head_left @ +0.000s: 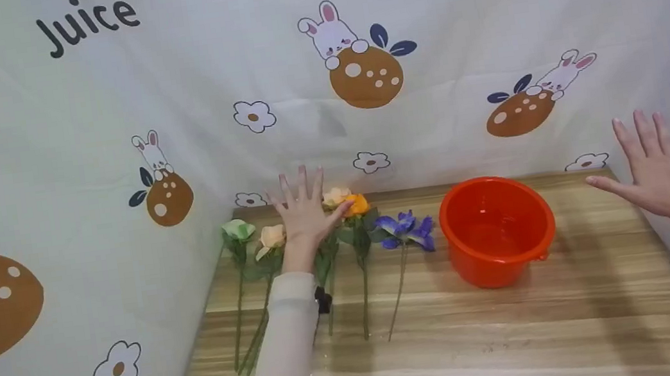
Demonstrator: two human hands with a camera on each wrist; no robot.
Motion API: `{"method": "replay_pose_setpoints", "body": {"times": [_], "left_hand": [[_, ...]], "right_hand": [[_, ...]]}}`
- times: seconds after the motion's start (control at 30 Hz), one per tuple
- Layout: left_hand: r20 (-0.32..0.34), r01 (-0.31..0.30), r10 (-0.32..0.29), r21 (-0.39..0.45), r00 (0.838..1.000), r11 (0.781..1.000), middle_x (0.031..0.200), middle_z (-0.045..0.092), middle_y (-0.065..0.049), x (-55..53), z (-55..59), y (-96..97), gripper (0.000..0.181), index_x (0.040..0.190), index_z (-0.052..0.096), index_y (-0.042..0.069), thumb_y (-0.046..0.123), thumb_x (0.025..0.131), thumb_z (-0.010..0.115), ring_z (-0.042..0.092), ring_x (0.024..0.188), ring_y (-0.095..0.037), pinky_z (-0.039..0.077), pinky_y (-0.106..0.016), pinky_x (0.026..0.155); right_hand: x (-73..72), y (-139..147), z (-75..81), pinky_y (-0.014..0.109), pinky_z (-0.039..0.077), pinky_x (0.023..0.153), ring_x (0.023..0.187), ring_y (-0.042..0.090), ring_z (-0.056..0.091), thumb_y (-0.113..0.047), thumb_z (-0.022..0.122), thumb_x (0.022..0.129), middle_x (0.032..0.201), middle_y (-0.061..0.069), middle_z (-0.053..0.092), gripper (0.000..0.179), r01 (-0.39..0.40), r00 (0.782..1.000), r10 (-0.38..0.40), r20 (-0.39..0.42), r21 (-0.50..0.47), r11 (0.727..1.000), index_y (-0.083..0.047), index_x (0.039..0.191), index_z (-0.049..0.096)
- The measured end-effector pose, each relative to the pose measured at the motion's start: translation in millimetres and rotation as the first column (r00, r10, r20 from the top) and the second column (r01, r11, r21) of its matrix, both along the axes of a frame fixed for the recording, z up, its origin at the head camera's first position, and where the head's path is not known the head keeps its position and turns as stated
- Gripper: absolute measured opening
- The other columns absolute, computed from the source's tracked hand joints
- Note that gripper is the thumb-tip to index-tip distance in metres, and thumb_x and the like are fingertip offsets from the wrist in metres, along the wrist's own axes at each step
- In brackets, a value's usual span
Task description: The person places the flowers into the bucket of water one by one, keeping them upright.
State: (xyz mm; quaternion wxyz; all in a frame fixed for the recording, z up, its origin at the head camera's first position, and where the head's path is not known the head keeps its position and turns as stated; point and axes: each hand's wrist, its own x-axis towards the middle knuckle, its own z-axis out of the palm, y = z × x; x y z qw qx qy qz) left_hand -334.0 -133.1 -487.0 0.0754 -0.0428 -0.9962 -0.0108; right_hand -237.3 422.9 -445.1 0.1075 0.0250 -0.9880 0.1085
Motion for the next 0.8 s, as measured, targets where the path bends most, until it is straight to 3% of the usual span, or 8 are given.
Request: {"method": "replay_pose_setpoints", "body": {"times": [0.33, 0.43, 0.67, 0.8], "left_hand": [[-0.041, 0.025, -0.022, 0.075, 0.999, 0.997, 0.168, -0.012, -0.001, 4.4, -4.8, -8.4, 0.099, 0.160, -0.003, 0.036, 0.085, 0.084, 0.039, -0.014, 0.153, -0.044, -0.008, -0.073, 0.115], [-0.056, 0.025, -0.021, 0.079, 0.998, 0.997, 0.168, -0.012, -0.001, 4.5, -8.0, -11.4, 0.100, 0.160, -0.003, 0.036, 0.087, 0.083, 0.036, -0.012, 0.153, -0.045, -0.008, -0.073, 0.116], [-0.041, 0.009, -0.007, 0.069, 0.999, 0.998, 0.169, -0.011, -0.001, 8.8, -14.5, -20.0, 0.108, 0.160, -0.004, 0.035, 0.098, 0.073, 0.010, -0.009, 0.153, -0.046, -0.010, -0.070, 0.117], [-0.024, -0.004, 0.006, 0.077, 1.000, 0.997, 0.169, -0.010, -0.001, 12.8, -18.2, -25.6, 0.105, 0.160, -0.002, 0.035, 0.095, 0.077, 0.021, -0.011, 0.153, -0.045, -0.011, -0.069, 0.117]], "right_hand": [[7.1, -5.7, -1.9, 0.079, -0.022, 0.104, 0.154, 0.041, -0.013, -0.064, 0.058, 0.088, 0.167, 0.013, -0.015, 0.104, -0.030, 0.999, 0.029, -0.012, -0.032, 0.999, -0.019, 0.161, -0.001], [8.6, -6.1, -4.3, 0.077, -0.022, 0.106, 0.155, 0.039, -0.010, -0.063, 0.059, 0.088, 0.168, 0.013, -0.011, 0.104, -0.046, 0.999, 0.045, -0.019, -0.037, 0.998, -0.020, 0.161, 0.000], [12.0, -10.6, -12.6, 0.066, -0.025, 0.113, 0.156, 0.035, -0.007, -0.058, 0.062, 0.088, 0.168, 0.014, -0.006, 0.107, -0.095, 0.995, 0.095, -0.015, -0.070, 0.993, -0.011, 0.160, -0.001], [14.5, -15.5, -17.9, 0.059, -0.018, 0.120, 0.156, 0.036, -0.005, -0.056, 0.066, 0.088, 0.168, 0.016, -0.004, 0.109, -0.131, 0.991, 0.132, -0.003, -0.112, 0.985, -0.007, 0.160, 0.000]]}}
